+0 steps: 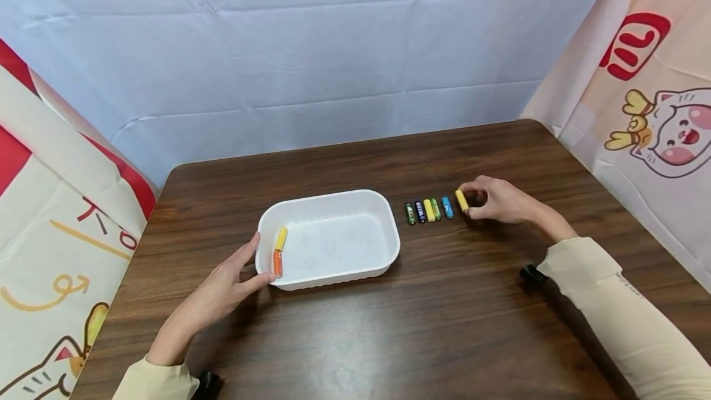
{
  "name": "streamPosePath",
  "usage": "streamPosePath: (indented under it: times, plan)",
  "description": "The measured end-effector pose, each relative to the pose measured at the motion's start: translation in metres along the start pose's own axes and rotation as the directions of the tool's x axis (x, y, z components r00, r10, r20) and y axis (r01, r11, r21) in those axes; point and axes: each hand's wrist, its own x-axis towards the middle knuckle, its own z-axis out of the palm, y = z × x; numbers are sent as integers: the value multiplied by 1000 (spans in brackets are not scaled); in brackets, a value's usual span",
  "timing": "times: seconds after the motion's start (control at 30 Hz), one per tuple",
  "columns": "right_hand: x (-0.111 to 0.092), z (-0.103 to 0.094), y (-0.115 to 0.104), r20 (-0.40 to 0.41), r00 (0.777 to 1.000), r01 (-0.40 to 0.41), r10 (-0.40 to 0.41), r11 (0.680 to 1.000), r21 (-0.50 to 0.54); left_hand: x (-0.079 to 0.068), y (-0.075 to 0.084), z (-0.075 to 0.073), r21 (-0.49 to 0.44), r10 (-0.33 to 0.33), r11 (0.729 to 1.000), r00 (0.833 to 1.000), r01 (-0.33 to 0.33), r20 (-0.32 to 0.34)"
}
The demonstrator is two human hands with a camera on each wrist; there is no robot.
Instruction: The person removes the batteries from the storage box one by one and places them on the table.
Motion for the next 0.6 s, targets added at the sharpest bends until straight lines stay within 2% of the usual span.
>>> streamPosePath:
  times: [0.6]
  plan:
    - [4,11,4,29,999,19,-18,999,-26,-1,0,0,10,-2,1000,1000,2,-1]
